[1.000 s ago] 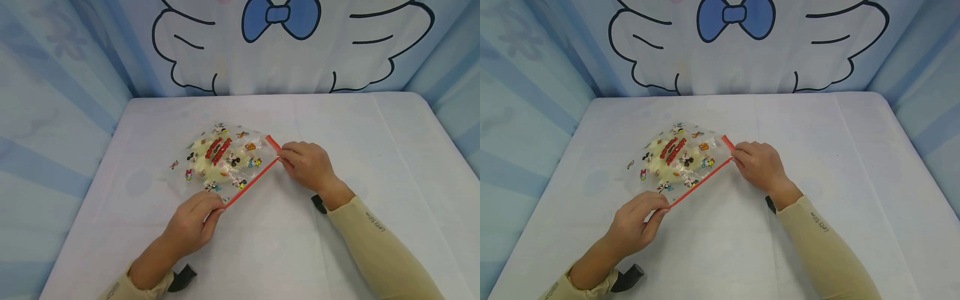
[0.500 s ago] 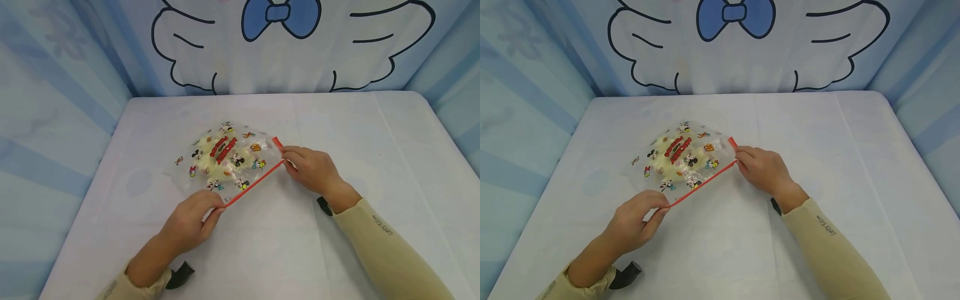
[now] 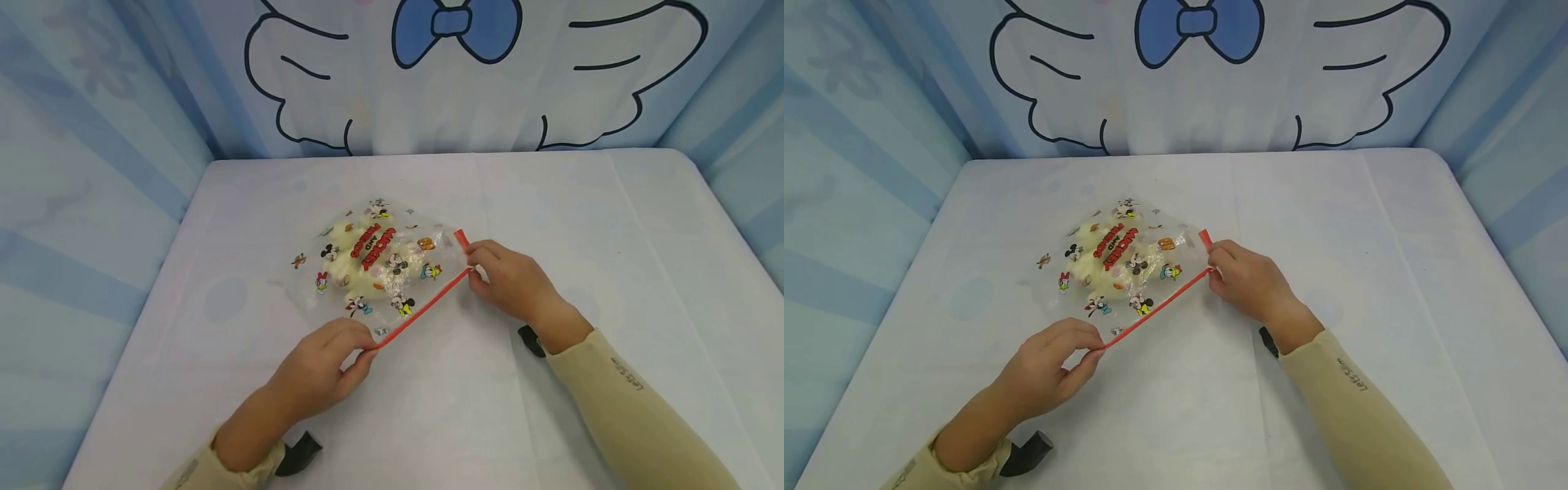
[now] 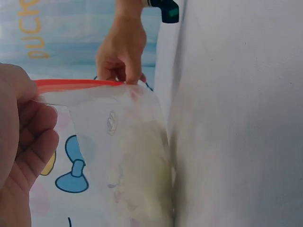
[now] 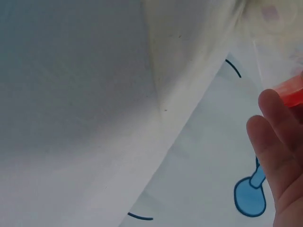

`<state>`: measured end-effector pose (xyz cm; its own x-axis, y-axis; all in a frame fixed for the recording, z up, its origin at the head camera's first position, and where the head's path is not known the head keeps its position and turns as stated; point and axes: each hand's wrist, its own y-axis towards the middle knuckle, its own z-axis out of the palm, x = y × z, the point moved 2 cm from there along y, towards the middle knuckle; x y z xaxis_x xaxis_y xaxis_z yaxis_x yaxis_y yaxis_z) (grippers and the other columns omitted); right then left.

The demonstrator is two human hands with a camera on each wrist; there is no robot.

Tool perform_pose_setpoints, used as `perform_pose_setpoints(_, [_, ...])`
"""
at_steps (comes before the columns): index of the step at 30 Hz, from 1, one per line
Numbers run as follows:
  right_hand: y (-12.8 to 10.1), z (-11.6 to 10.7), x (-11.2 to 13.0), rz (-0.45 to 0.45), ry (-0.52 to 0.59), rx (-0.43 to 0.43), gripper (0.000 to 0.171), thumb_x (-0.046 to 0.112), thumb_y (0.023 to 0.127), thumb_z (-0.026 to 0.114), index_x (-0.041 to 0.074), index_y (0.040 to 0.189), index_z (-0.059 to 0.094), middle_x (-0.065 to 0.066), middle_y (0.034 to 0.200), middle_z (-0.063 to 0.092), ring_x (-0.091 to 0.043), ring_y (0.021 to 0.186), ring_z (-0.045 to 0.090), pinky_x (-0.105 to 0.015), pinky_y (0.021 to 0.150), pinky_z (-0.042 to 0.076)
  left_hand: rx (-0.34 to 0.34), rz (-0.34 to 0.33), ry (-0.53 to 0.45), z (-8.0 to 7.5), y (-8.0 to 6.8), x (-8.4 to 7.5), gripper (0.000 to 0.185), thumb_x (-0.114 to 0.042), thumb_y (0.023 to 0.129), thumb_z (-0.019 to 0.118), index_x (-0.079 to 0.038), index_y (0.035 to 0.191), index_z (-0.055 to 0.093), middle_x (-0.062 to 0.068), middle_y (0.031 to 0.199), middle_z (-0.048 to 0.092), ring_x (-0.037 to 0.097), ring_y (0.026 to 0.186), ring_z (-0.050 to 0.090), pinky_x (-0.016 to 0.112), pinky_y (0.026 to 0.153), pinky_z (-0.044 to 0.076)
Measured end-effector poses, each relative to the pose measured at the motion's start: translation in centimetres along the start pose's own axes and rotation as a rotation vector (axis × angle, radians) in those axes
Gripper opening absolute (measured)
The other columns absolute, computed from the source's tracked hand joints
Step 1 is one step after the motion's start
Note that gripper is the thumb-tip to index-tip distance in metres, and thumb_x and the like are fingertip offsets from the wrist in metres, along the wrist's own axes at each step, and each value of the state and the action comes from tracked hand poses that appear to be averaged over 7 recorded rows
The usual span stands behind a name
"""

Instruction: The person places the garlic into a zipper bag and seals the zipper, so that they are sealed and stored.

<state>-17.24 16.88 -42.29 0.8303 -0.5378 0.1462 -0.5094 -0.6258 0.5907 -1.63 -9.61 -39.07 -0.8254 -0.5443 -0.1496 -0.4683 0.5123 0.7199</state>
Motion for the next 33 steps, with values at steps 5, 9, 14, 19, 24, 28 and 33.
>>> perform_pose_setpoints(5, [0.0, 0.2, -0.4, 0.089, 0.145, 0.07, 0.017, -0.007, 0.081, 0.067, -0.001, 0.094, 0.057, -0.019, 0.116, 0.066, -0.034, 0.104, 0.066, -0.046, 0.085, 0.055, 0.019, -0.045, 0.007, 0.0, -0.2, -0.2, 0.005, -0.007, 0.095, 0.063, -0.002, 0.093, 0.063, 0.006, 0.089, 0.066, 0.017, 0.079, 0.064, 0.027, 0.072, 0.057])
perform_pose_setpoints(9, [0.2, 0.2, -0.5, 0.068, 0.152, 0.027, 0.019, -0.009, 0.081, 0.069, -0.003, 0.096, 0.06, -0.02, 0.11, 0.067, -0.034, 0.1, 0.067, -0.047, 0.086, 0.055, 0.025, -0.057, 0.012, 0.0, -0.3, -0.3, 0.007, -0.002, 0.09, 0.069, -0.002, 0.093, 0.063, 0.006, 0.09, 0.066, 0.017, 0.079, 0.064, 0.027, 0.072, 0.057])
perform_pose_setpoints(14, [0.4, 0.0, -0.1, 0.078, 0.079, 0.011, 0.02, -0.006, 0.082, 0.072, -0.002, 0.098, 0.061, -0.018, 0.103, 0.069, -0.032, 0.095, 0.067, -0.045, 0.083, 0.056, 0.005, -0.037, 0.027, 0.2, -0.3, -0.5, 0.01, -0.01, 0.098, 0.059, -0.003, 0.093, 0.063, 0.006, 0.089, 0.065, 0.017, 0.078, 0.064, 0.026, 0.071, 0.056])
perform_pose_setpoints(19, [0.7, 0.1, 0.3, 0.003, -0.025, -0.073, 0.022, -0.007, 0.077, 0.076, -0.002, 0.092, 0.06, -0.018, 0.097, 0.07, -0.033, 0.092, 0.069, -0.044, 0.079, 0.057, -0.003, -0.038, 0.047, 0.3, -0.3, -0.7, 0.016, -0.013, 0.1, 0.054, -0.002, 0.092, 0.063, 0.005, 0.088, 0.064, 0.017, 0.078, 0.064, 0.026, 0.07, 0.056])
perform_pose_setpoints(24, [0.7, 0.1, 0.3, 0.017, 0.002, -0.055, 0.02, -0.006, 0.079, 0.074, -0.003, 0.093, 0.061, -0.02, 0.103, 0.07, -0.035, 0.095, 0.068, -0.045, 0.08, 0.057, -0.012, -0.044, 0.066, 0.4, -0.3, -0.9, 0.018, -0.014, 0.101, 0.053, -0.002, 0.092, 0.063, 0.006, 0.088, 0.065, 0.017, 0.078, 0.064, 0.026, 0.071, 0.056])
perform_pose_setpoints(28, [0.6, -0.2, -0.5, 0.134, 0.179, 0.045, 0.015, -0.004, 0.084, 0.064, -0.001, 0.098, 0.064, -0.017, 0.112, 0.067, -0.033, 0.106, 0.064, -0.049, 0.089, 0.053, -0.015, -0.052, 0.063, 0.3, -0.4, -1.1, 0.003, -0.005, 0.094, 0.062, -0.002, 0.092, 0.063, 0.005, 0.088, 0.065, 0.017, 0.078, 0.064, 0.026, 0.071, 0.056])
perform_pose_setpoints(33, [1.0, -0.4, -1.4, 0.337, 0.376, 0.053, 0.02, -0.002, 0.087, 0.051, 0.001, 0.099, 0.067, -0.013, 0.105, 0.069, -0.031, 0.097, 0.065, -0.049, 0.085, 0.053, -0.007, -0.051, 0.056, 0.3, -0.4, -1.3, 0.003, -0.003, 0.091, 0.066, -0.003, 0.092, 0.063, 0.005, 0.089, 0.065, 0.017, 0.079, 0.064, 0.026, 0.072, 0.056])
